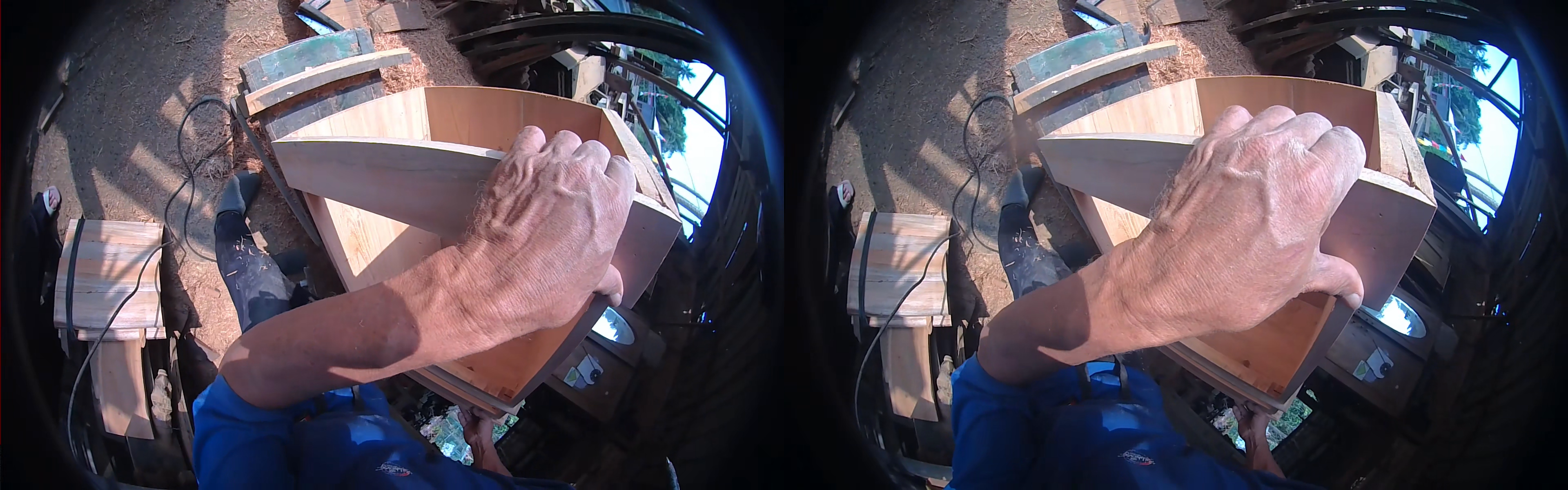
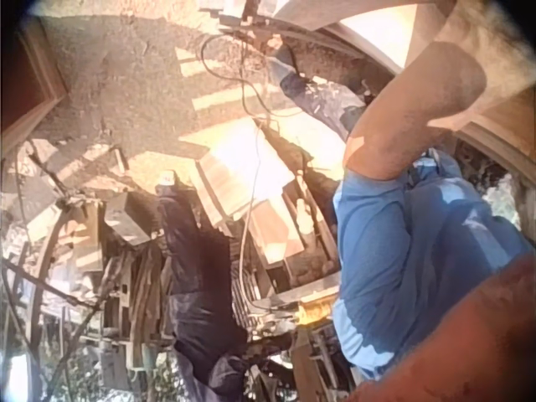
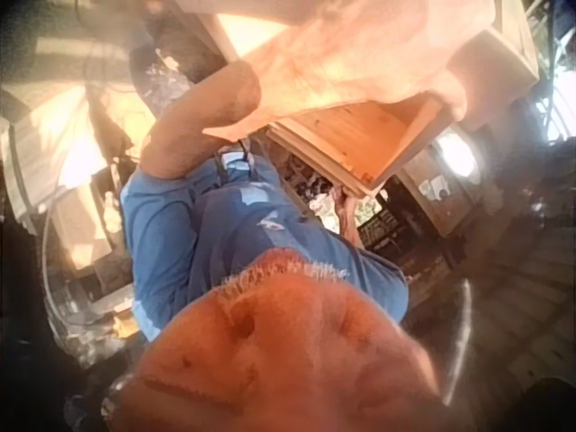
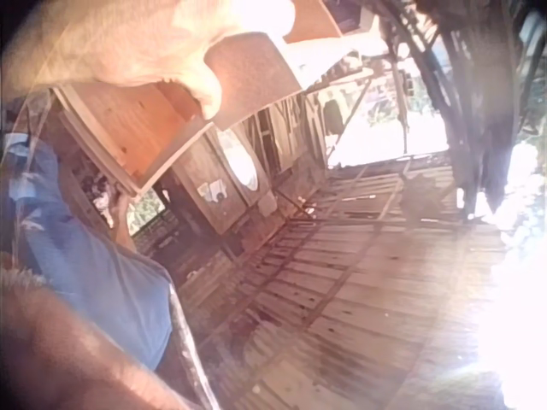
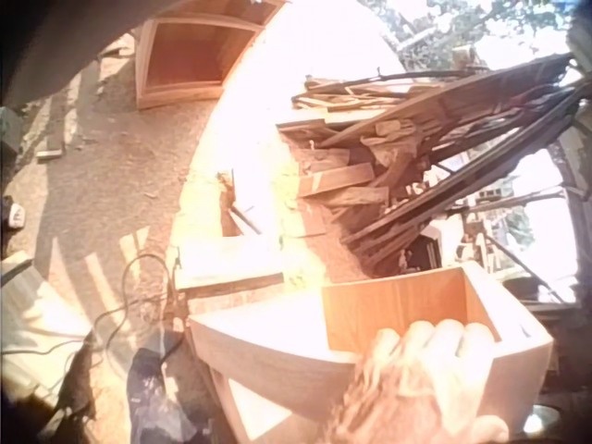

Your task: The person assembles a wooden box using a nail gun and hammer to join boards, then uses a power sander to smooth the surface, and carries the box to a different area.

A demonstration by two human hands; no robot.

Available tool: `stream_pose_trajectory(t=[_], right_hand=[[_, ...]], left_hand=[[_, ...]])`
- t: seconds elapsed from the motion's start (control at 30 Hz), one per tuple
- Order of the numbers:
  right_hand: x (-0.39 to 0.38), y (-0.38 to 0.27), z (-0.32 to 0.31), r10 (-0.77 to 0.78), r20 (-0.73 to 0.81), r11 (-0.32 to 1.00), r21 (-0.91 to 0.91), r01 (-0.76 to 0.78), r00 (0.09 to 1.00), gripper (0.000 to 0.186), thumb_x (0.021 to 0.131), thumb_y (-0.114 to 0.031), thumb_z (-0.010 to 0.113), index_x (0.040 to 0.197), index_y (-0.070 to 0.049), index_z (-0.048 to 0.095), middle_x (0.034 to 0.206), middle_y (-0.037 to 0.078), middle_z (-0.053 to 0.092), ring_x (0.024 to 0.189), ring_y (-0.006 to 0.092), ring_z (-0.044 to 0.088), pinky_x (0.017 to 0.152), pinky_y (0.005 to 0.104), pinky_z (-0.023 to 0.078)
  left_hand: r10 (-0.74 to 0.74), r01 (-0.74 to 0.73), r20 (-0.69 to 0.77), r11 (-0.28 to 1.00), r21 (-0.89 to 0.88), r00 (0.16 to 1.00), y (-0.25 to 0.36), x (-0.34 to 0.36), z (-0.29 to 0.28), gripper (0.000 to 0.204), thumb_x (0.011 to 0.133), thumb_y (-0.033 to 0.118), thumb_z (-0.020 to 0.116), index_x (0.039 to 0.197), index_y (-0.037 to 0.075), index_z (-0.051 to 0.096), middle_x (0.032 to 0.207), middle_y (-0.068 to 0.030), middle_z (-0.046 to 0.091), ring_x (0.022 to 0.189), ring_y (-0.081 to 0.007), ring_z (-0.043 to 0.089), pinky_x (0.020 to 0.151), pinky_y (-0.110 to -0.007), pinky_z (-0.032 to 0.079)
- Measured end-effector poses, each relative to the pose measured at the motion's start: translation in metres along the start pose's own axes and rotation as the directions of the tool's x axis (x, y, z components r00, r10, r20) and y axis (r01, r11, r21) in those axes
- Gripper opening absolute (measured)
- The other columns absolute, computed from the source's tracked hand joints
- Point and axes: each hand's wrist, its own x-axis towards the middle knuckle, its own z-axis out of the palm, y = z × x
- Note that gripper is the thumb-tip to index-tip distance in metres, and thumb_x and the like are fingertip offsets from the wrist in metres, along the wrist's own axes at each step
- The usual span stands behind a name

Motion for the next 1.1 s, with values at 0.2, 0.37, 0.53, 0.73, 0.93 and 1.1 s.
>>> stream_pose_trajectory(t=[0.2, 0.37, 0.53, 0.73, 0.93, 1.1], right_hand=[[-0.003, 0.002, 0.001, 0.004, -0.014, 1.0, 0.004, -0.004, 1.0, 0.031, 0.079, -0.01, 0.065, 0.109, -0.014, 0.057, 0.103, 0.002, 0.061, 0.106, 0.0298, 0.064, 0.081, 0.0419, 0.053], [-0.004, -0.001, 0.004, -0.018, 0.005, 1.0, -0.009, 0.018, 1.0, 0.03, 0.079, -0.01, 0.064, 0.108, -0.015, 0.057, 0.101, 0.002, 0.06, 0.103, 0.0285, 0.064, 0.078, 0.041, 0.053], [-0.002, -0.002, 0.001, -0.004, -0.01, 1.0, 0.022, 0.004, 1.0, 0.034, 0.084, -0.005, 0.058, 0.117, -0.013, 0.053, 0.106, 0.004, 0.06, 0.102, 0.0308, 0.065, 0.081, 0.0425, 0.052], [0.006, 0.001, -0.01, 0.021, 0.001, 0.999, 0.038, -0.021, 1.0, 0.033, 0.084, -0.006, 0.059, 0.116, -0.013, 0.053, 0.108, 0.004, 0.061, 0.105, 0.0299, 0.065, 0.084, 0.045, 0.05], [0.002, 0.042, -0.007, 0.053, -0.027, 0.992, 0.118, -0.049, 0.998, 0.035, 0.088, -0.005, 0.059, 0.122, -0.014, 0.052, 0.112, 0.004, 0.063, 0.106, 0.0286, 0.066, 0.086, 0.0487, 0.051], [-0.007, 0.087, -0.003, 0.033, -0.031, 0.974, 0.227, -0.025, 0.999, 0.037, 0.091, -0.008, 0.058, 0.126, -0.014, 0.051, 0.113, 0.006, 0.063, 0.103, 0.0303, 0.065, 0.084, 0.049, 0.051]], left_hand=[[0.0, -0.001, 0.011, 0.999, 0.047, 1.0, 0.003, -0.001, -0.004, 0.063, 0.067, 0.044, 0.087, 0.098, -0.003, 0.057, 0.085, -0.0162, 0.058, 0.087, -0.0301, 0.06, 0.079, -0.045, 0.044], [-0.041, 0.037, 0.068, 0.998, 0.055, 0.997, 0.006, 0.003, -0.005, 0.064, 0.065, 0.045, 0.087, 0.097, -0.001, 0.057, 0.088, -0.0152, 0.058, 0.089, -0.0302, 0.06, 0.081, -0.043, 0.044], [-0.032, 0.03, 0.034, 0.997, 0.066, 0.999, 0.004, 0.002, -0.002, 0.067, 0.064, 0.046, 0.087, 0.1, -0.002, 0.057, 0.091, -0.0151, 0.059, 0.092, -0.0307, 0.059, 0.083, -0.042, 0.044], [-0.021, 0.015, 0.096, 0.997, 0.07, 0.995, 0.007, 0.007, -0.008, 0.07, 0.072, 0.052, 0.081, 0.102, -0.008, 0.061, 0.094, -0.0188, 0.059, 0.093, -0.0292, 0.057, 0.085, -0.045, 0.042], [-0.334, 0.419, 0.412, 0.899, -0.132, 0.848, 0.028, 0.022, -0.045, 0.094, 0.077, 0.08, 0.056, 0.129, 0.001, 0.055, 0.104, -0.0134, 0.064, 0.096, -0.0283, 0.063, 0.092, -0.039, 0.045], [-0.571, 0.624, 0.562, 0.772, 0.119, 0.599, 0.049, 0.043, -0.056, 0.085, 0.09, 0.076, 0.042, 0.147, 0.013, 0.046, 0.145, -0.0115, 0.049, 0.134, -0.0284, 0.043, 0.109, -0.037, 0.036]])
